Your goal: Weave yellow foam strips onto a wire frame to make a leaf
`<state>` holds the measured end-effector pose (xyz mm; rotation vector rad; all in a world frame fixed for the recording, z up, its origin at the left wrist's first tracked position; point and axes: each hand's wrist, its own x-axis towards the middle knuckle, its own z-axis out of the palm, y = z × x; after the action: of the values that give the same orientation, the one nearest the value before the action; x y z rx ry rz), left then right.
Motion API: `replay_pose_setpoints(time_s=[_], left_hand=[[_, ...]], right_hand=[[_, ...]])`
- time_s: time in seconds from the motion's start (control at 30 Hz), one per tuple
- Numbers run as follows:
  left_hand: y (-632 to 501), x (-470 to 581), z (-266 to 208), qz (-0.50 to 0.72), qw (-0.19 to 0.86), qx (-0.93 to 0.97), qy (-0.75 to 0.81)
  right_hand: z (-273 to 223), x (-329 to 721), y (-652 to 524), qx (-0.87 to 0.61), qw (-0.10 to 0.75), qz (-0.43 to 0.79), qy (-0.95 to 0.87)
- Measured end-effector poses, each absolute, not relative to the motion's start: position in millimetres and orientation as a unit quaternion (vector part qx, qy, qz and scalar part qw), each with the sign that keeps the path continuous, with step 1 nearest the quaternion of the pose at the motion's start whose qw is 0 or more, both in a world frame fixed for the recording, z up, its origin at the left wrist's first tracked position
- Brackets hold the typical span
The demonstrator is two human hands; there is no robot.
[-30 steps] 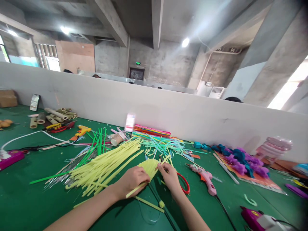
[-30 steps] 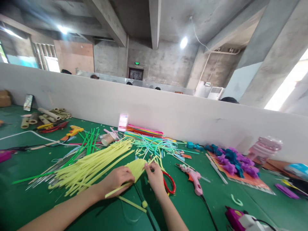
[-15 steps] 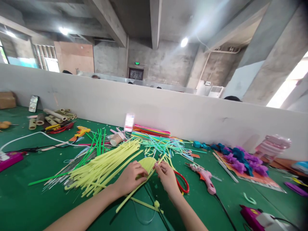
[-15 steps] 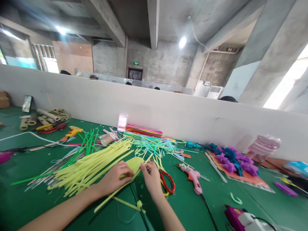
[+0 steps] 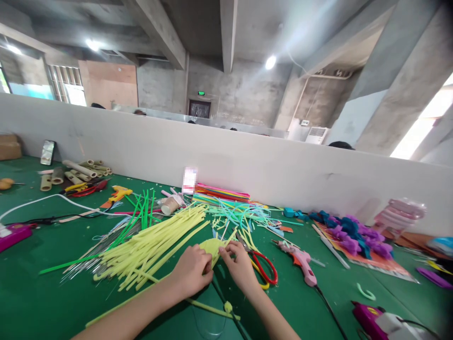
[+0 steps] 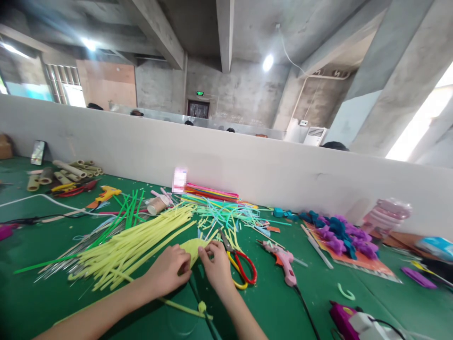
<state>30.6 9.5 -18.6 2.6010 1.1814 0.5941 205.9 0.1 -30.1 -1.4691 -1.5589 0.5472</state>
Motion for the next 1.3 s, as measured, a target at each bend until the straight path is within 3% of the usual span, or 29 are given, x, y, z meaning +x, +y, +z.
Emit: replay_pose_setpoints(time_s=[0.2, 0.4, 0.6, 1.03, 1.3], left_hand=[[2, 31, -12, 0.161, 0.045, 0.899, 0.404], [-3, 31, -17, 0.125, -0.021, 0.912, 0.390], [-5, 28, -16, 0.098, -0.022, 0.918, 0.383], [-7, 37, -11, 0.085, -0.097, 0.897, 0.422], [-8, 39, -12, 0.072, -0.054, 0.899, 0.429]], right_hand=[[-24, 201, -9, -0.618, 0.349, 0.180, -0.681], [-19, 196, -17, -0.613, 0.323, 0.177, -0.699], [-19, 191, -21, -0.618, 0.280, 0.196, -0.708], [-25, 202, -5, -0.615, 0.383, 0.208, -0.657], [-25, 204, -5, -0.610, 0.389, 0.245, -0.646]])
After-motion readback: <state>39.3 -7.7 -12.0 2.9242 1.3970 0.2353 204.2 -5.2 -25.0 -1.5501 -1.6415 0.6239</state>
